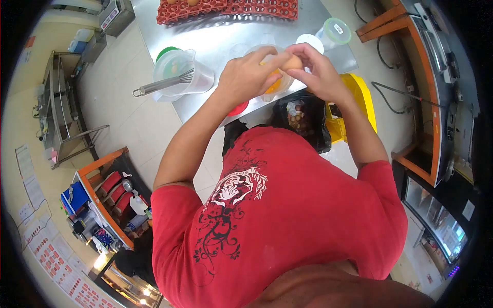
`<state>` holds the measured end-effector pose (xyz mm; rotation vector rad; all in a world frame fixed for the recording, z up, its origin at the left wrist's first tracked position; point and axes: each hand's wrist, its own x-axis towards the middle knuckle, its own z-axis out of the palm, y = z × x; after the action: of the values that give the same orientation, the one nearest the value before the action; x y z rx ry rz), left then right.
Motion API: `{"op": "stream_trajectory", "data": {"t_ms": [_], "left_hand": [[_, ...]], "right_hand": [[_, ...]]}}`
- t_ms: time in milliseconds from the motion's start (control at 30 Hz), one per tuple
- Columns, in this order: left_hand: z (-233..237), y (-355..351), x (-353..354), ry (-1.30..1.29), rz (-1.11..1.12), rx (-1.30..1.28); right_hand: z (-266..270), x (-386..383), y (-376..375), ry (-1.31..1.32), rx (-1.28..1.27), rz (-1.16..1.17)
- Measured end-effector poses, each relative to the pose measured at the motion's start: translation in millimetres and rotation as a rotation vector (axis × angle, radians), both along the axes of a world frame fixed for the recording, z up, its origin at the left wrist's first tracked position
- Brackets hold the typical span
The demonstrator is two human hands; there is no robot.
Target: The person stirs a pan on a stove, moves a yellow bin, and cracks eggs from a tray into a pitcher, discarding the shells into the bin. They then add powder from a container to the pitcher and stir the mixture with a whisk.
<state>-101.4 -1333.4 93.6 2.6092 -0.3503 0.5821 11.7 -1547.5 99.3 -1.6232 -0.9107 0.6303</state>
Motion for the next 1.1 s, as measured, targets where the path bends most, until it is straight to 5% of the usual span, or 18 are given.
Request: {"op": "stream_trajectory", "data": {"t_ms": [200,400,500,600,700,800,1100], "left_hand": [[-10.1,15.9,-2.4,-0.064,-0.023,0.083],[-18.1,18.3,-5.0,-0.058,0.012,0.019],[-20.9,21.4,-6.5,-0.058,0.010,0.043],[-20.1,24.3,-8.3,-0.019,-0.012,0.094],[-15.1,22.6,-8.6,0.002,-0.014,0.092],[-5.7,16.3,-5.2,0.055,0.018,0.101],[27.8,1.8,-7.4,0.111,-0.089,-0.066]], "right_hand": [[-4.6,1.8,22.0,0.282,0.027,0.092],[0.9,-2.6,28.6,0.261,-0.072,0.079],[0.2,-2.2,27.9,0.114,-0.120,0.082],[5.0,3.9,25.1,-0.355,-0.247,0.086],[0.6,6.2,25.4,-0.385,-0.223,0.079],[14.8,-2.5,28.7,0.061,-0.169,0.083],[31.7,-3.4,-25.5,0.422,-0.131,0.101]]}}
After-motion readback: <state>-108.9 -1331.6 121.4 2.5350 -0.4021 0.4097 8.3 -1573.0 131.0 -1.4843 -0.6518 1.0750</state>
